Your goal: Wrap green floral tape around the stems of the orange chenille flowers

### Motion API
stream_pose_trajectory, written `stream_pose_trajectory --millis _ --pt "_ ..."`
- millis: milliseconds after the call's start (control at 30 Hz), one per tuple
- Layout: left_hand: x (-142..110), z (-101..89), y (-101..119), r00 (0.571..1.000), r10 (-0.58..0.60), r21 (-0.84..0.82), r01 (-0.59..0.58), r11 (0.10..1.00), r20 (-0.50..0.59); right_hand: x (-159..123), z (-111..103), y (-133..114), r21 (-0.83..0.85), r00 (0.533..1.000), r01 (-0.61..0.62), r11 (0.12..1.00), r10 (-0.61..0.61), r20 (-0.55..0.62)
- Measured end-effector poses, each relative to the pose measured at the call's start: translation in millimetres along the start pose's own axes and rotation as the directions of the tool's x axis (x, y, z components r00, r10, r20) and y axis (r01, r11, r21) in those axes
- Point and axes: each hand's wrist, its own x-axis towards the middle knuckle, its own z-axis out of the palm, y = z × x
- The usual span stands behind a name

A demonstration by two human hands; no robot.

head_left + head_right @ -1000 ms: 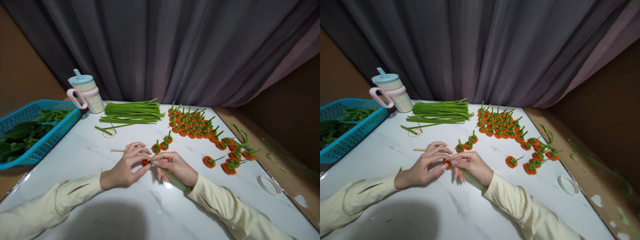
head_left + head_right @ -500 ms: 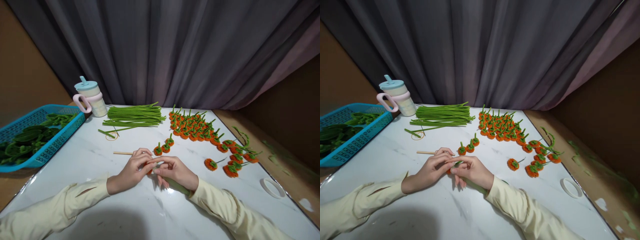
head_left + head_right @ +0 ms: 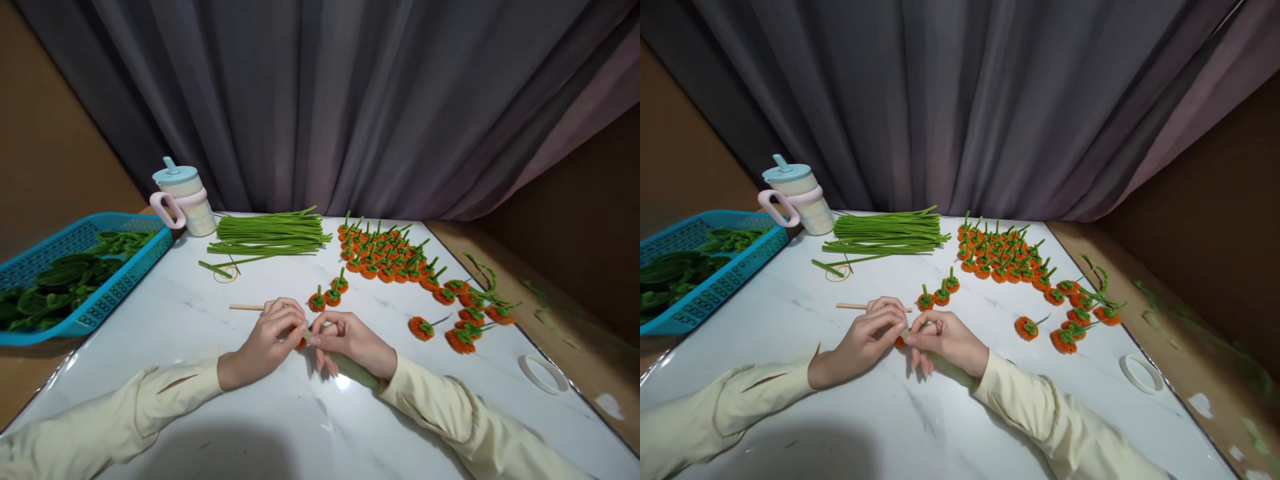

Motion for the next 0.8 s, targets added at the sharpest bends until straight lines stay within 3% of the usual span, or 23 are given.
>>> stream_pose_trajectory --millis 533,800 --pt "-0.8 0.6 -1.1 0.999 0.023 -0.018 -0.024 1.000 -0.042 2.2 -1.3 -1.1 0.059 1.000 -0.014 0.998 0.014 0.010" --pt "-1.1 -5.2 -6.3 0.994 -0.037 0.022 0.040 0.999 -0.107 3.0 -5.0 2.1 0.088 1.000 0.005 0.996 -0.007 0.019"
